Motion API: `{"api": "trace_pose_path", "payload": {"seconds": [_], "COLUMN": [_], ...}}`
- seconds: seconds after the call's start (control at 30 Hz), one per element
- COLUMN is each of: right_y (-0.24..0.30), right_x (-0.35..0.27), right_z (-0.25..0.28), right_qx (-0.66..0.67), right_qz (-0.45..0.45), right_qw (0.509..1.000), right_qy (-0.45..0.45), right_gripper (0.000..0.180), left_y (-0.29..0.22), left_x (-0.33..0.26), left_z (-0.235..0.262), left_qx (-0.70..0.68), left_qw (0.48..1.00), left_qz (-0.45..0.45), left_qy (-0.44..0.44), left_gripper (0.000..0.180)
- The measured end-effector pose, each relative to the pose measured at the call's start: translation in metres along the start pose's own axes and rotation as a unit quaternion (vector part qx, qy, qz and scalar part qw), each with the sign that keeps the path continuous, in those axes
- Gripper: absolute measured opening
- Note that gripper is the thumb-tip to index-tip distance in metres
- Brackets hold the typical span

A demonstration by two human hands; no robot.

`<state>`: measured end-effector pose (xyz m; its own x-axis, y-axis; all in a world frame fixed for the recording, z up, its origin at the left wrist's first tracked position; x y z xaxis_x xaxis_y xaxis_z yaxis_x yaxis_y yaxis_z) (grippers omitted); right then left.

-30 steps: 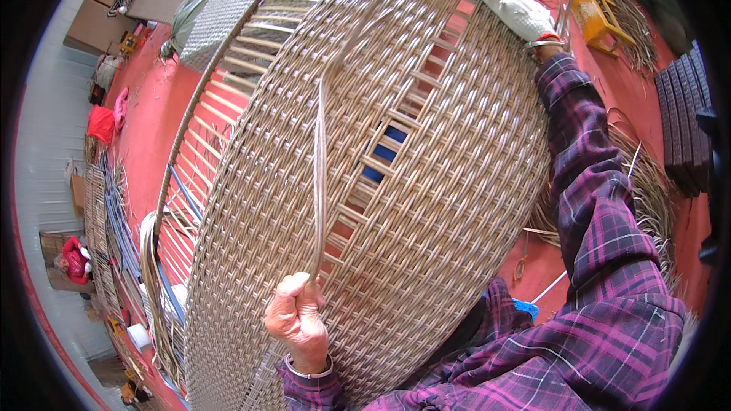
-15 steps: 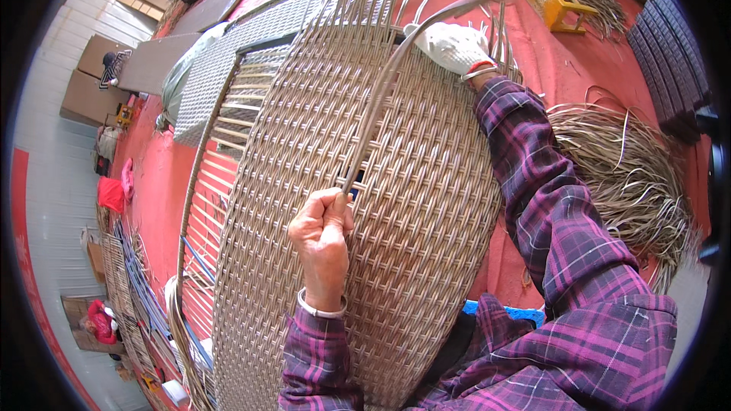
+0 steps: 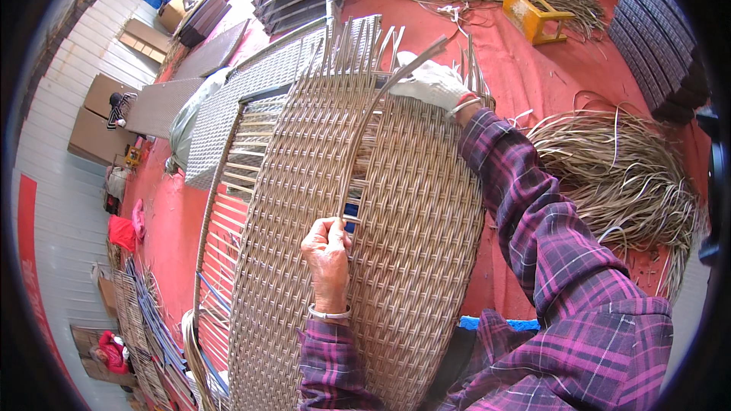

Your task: The person weaves a large basket by hand, interlacing thin strips through a pre-formed frame. They repeatedly pass strips over and under the vertical ribs, pull them tight, and adjust the basket's position to continue the pattern.

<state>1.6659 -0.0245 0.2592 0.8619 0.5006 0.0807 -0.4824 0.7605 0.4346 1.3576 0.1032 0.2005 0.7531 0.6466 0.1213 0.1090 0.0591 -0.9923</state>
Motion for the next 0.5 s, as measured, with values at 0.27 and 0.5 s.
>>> {"api": "trace_pose_path", "payload": {"seconds": [0.27, 0.5], "right_y": [-0.004, -0.007], "right_x": [-0.02, 0.01], "right_z": [0.01, -0.004], "right_qx": [0.336, 0.416], "right_qz": [0.109, -0.032], "right_qw": [0.917, 0.901], "right_qy": [0.188, 0.116], "right_gripper": [0.065, 0.026], "left_y": [0.009, 0.007], "left_x": [-0.011, -0.003], "left_z": [-0.003, -0.007], "left_qx": [-0.003, 0.097], "left_qw": [1.0, 0.993], "left_qz": [-0.005, -0.054], "left_qy": [-0.001, 0.036], "left_gripper": [0.011, 0.011]}}
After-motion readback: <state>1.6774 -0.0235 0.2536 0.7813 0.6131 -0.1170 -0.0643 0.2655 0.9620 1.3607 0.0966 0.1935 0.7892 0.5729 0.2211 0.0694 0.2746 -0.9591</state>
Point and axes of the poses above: each hand's wrist, its own x-axis towards the middle knuckle, its own z-axis out of the back of the hand, y = z × x, the point moved 4 cm from there along x, towards the middle knuckle, and after that the axes turned 15 degrees about -z, right-handed, at the moved point
